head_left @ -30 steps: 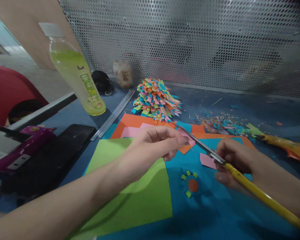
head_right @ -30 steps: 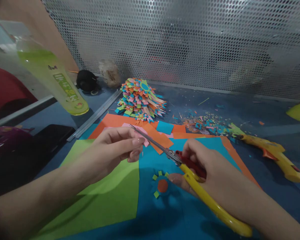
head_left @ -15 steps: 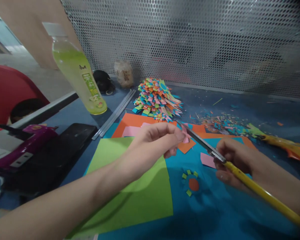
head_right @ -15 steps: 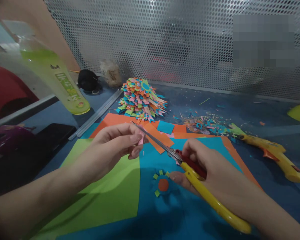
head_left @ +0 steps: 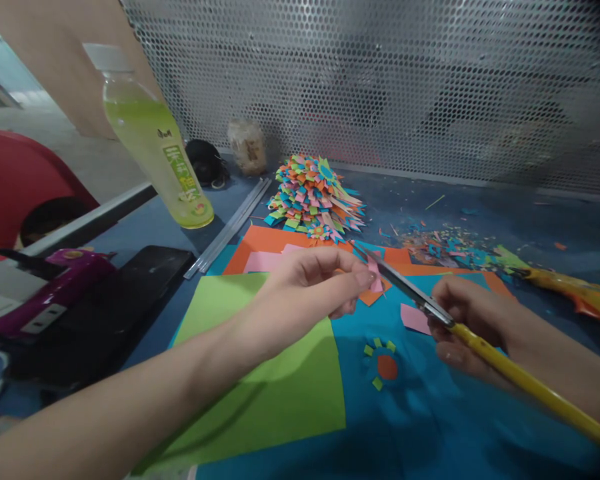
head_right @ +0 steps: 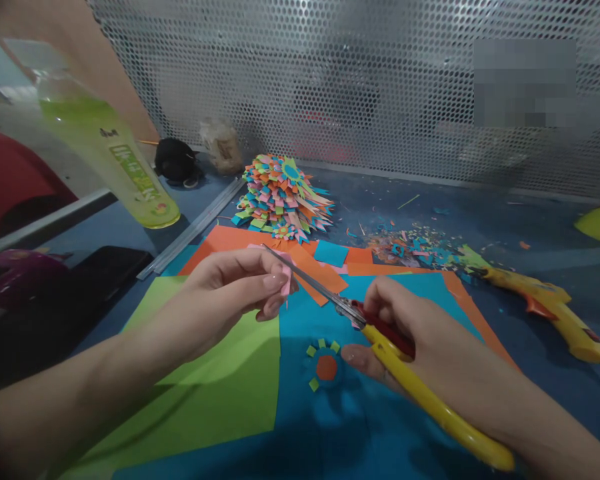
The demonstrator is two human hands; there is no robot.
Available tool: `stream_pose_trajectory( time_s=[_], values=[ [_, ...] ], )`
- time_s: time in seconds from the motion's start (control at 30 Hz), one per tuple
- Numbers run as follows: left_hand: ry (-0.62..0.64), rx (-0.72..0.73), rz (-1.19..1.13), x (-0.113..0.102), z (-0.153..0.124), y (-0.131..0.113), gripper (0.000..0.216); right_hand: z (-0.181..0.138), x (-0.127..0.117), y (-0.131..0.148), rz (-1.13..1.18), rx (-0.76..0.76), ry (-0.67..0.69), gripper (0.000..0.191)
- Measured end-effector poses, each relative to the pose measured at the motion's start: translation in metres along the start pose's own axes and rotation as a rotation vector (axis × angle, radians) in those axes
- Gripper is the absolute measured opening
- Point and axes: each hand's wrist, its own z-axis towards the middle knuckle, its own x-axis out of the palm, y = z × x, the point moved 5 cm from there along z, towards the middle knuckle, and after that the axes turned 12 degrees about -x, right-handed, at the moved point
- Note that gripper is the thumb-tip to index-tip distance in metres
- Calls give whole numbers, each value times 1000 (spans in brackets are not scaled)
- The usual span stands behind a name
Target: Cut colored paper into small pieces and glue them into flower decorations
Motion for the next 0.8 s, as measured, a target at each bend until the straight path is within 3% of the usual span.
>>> stream_pose_trajectory(
  time_s=[0.5, 0.8],
  values=[
    [5, -25, -63, -2, 1, 0, 16, -1, -1, 0, 62, -39, -39, 33],
    [-21, 10, -44, -7, 2, 3, 17, 1, -3, 4, -23, -57, -59, 36]
  ],
)
